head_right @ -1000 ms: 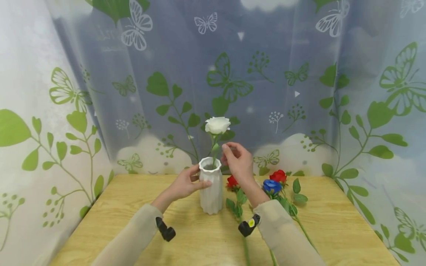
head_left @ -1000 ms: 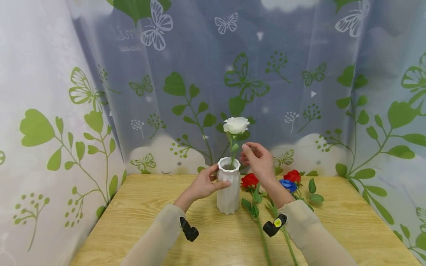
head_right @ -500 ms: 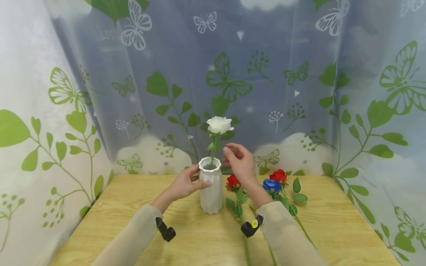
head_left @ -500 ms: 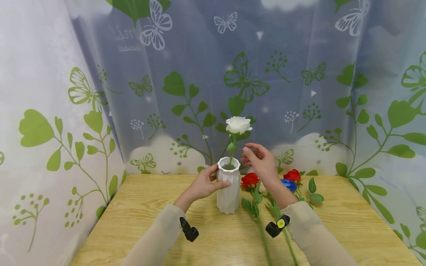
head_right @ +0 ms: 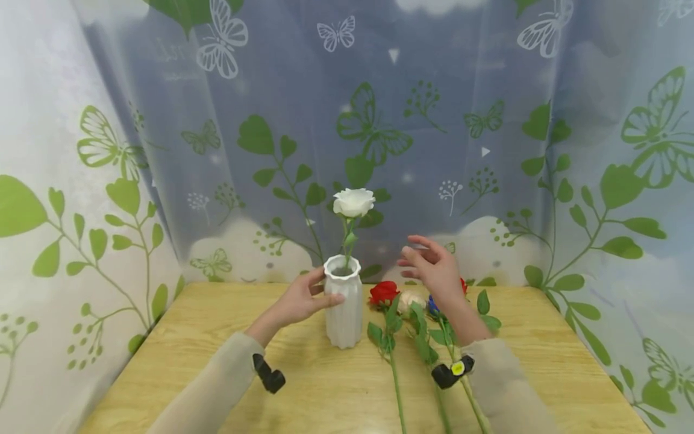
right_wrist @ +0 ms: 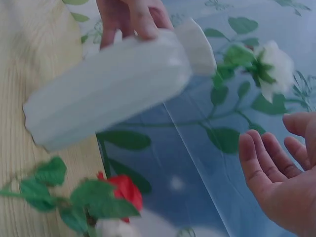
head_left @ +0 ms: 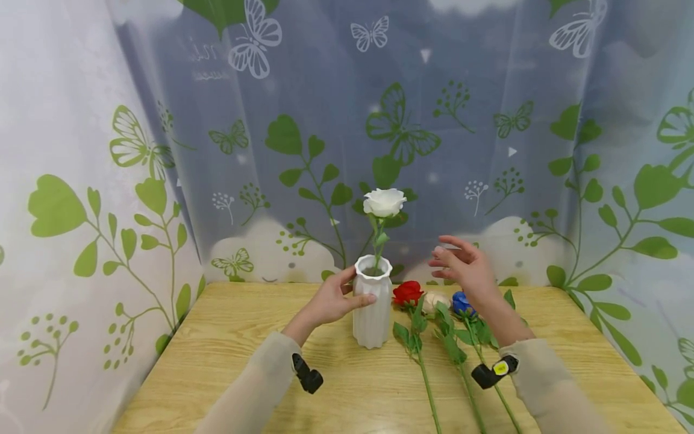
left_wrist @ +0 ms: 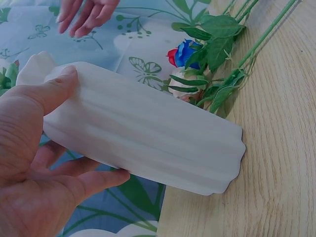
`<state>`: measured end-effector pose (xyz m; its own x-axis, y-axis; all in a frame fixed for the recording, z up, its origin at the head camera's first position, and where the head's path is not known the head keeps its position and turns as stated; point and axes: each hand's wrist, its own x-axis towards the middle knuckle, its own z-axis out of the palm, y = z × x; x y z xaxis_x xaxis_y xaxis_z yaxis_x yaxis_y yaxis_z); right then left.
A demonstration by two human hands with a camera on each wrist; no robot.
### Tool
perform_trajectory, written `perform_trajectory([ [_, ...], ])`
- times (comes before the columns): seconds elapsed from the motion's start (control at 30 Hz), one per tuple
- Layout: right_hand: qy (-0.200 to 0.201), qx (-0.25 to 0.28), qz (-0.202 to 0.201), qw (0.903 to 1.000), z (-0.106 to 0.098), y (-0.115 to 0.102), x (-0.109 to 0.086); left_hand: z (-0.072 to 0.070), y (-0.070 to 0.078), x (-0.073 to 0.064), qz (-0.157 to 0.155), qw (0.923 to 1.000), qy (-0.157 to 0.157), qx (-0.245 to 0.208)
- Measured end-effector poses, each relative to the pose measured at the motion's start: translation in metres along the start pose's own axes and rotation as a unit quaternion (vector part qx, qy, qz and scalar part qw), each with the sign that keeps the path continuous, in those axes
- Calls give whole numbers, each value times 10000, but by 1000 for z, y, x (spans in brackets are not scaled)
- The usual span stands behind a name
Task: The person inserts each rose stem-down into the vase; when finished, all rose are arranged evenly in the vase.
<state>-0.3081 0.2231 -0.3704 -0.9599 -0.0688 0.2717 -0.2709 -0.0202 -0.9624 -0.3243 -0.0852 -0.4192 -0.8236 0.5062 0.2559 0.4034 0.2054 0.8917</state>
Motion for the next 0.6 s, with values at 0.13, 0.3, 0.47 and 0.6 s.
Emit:
perform_trajectory([
  [0.13, -5, 198, 17, 9998, -24, 1, -7, 0, -1, 0, -41, 10000, -18, -17],
  [0.3, 56, 190, 30, 9998, -55, 6, -16, 0, -1, 0, -89, 10000, -17, -42],
  [0.47, -17, 207, 96, 9997, -88, 16, -31, 0, 1, 0, -92, 9999, -36, -59],
  [0.6, 16, 205, 308, 9993, -110, 26, -42, -1, 1, 0, -67, 9999, -62, -65],
])
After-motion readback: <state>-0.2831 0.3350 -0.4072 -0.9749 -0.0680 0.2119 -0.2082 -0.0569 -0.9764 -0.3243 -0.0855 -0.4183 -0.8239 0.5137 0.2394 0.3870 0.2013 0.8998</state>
